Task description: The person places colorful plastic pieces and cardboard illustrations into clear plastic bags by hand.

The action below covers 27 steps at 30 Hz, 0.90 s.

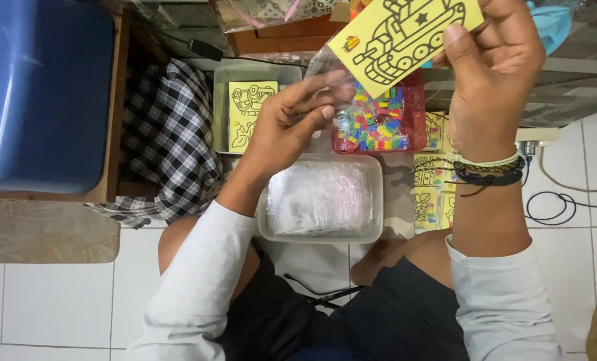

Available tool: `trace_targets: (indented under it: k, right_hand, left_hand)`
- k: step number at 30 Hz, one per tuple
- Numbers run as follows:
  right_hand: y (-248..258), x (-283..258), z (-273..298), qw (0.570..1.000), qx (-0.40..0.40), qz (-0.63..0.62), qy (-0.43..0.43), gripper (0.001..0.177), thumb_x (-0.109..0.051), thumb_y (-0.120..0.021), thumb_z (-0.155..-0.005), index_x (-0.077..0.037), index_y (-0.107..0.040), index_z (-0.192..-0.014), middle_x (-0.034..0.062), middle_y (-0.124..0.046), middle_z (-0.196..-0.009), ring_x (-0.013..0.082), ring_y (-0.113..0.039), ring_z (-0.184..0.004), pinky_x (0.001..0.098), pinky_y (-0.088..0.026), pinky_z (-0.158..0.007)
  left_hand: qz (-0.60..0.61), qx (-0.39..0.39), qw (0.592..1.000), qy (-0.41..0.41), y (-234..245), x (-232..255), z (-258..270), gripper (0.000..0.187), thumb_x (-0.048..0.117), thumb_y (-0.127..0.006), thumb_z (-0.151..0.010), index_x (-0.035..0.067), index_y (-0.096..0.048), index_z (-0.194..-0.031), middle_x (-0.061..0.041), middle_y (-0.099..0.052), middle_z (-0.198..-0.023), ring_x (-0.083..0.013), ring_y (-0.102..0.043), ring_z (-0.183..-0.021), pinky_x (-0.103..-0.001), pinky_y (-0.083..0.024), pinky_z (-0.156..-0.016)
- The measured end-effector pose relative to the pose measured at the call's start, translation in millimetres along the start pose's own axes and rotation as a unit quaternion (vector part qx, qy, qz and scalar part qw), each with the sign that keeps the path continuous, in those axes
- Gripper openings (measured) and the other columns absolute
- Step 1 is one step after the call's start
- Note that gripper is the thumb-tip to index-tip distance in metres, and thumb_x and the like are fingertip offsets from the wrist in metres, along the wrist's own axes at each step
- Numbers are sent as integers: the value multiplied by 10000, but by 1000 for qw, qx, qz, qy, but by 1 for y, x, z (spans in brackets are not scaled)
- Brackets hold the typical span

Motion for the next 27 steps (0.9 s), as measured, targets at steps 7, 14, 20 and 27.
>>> trace_targets:
  k: [7, 14, 20, 27]
  right_hand:
    - [-15, 4, 2, 1000, -23, -17, -9, 287, 140, -566, -1158, -2, -480, -1391, 179, -632, -1271, 162, -566, -971, 277, -537, -905]
    - [-7, 6, 0, 999, -29, -11, -5, 291, 146, -564, -1164, 13, -489, -1412, 182, -630, -1288, 161, -572, -988, 266, -529, -909]
    - [5, 9, 0, 996, -79, 26, -20, 309, 194, -547, -1149, 38, -505, -1412, 181, -620, -1285, 180, -586, -1028, 276, -542, -935]
    - [6, 10, 0, 998, -67, 7, -12, 339, 197, -565, -1135, 50, -500, -1433, 177, -584, -1361, 194, -571, -1051, 287, -541, -934]
  left_hand:
    - [-10, 10, 999, 29, -5, -15, 2, 384, -76, -619, -1005, 6, -555, -1375, -137, -744, -1191, -268, -738, -1181, -274, -624, -897]
    - [34, 28, 998, 55, -3, -19, 2, 245, 74, -623, -1034, 33, -644, -1275, -127, -763, -1167, -202, -758, -1075, -255, -630, -884]
    - [0, 55, 998, 40, 4, -14, 2, 246, 76, -654, -1021, 44, -684, -1263, -81, -773, -1099, -132, -745, -967, -236, -629, -821]
    - [1, 33, 999, 25, -3, -3, -1, 217, -9, -666, -989, -46, -677, -1202, -156, -761, -1115, -164, -720, -956, -251, -621, -811]
Point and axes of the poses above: each hand's wrist, its own z-axis away from the middle knuckle, its own y-axis out of the back of the hand, x = y × z, the point moved 8 cm from there along -z, towards the middle knuckle
